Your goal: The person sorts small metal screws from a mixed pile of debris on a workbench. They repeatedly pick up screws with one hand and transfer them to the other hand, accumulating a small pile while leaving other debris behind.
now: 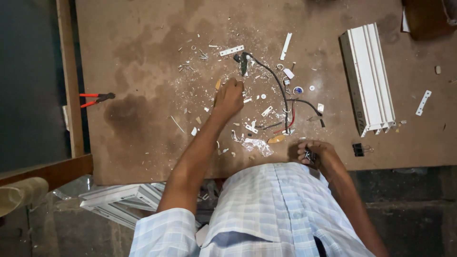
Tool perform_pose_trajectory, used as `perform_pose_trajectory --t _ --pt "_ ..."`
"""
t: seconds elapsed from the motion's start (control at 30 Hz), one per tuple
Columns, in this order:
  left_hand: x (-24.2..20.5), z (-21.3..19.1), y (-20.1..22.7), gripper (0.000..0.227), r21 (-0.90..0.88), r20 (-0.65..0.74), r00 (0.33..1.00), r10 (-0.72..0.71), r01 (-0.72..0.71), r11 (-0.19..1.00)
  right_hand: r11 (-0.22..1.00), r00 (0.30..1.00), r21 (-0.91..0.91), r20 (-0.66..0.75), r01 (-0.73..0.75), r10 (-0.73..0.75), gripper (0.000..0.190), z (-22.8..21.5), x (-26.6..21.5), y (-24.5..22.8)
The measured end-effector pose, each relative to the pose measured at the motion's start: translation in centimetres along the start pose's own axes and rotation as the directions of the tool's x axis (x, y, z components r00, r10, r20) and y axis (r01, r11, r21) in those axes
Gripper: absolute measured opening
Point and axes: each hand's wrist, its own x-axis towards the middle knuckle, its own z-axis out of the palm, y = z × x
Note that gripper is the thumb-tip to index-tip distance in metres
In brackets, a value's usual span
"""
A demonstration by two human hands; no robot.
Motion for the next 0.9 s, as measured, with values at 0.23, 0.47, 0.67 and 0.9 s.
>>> perform_pose_trajectory --t 0.23,0.47,0.67,0.9 --pt "0.0 0.3 -0.8 0.014 0.017 0.029 0.998 0.060 -0.060 0.998 1.000 1.000 -0.008 0.015 -0.010 0.010 0.027 0.6 -0.3 0.1" --pt "0.0 0.9 -1.4 0.014 -0.017 0.026 0.998 0.056 -0.055 0.998 1.000 0.999 -0.001 0.041 0.006 -0.006 0.027 0.0 0.0 0.4" --pt "0.0 0.9 -1.7 0.022 -0.042 0.057 0.998 0.028 -0.026 0.999 1.000 0.999 0.003 0.040 -0.007 0.007 0.027 0.3 -0.5 -0.5" --pt "-0.8 0.5 -1.5 0.023 -0.051 0.091 0.996 -0.024 0.029 0.998 1.000 0.998 -0.011 0.064 -0.006 0.006 0.028 1.3 -1.0 -1.0"
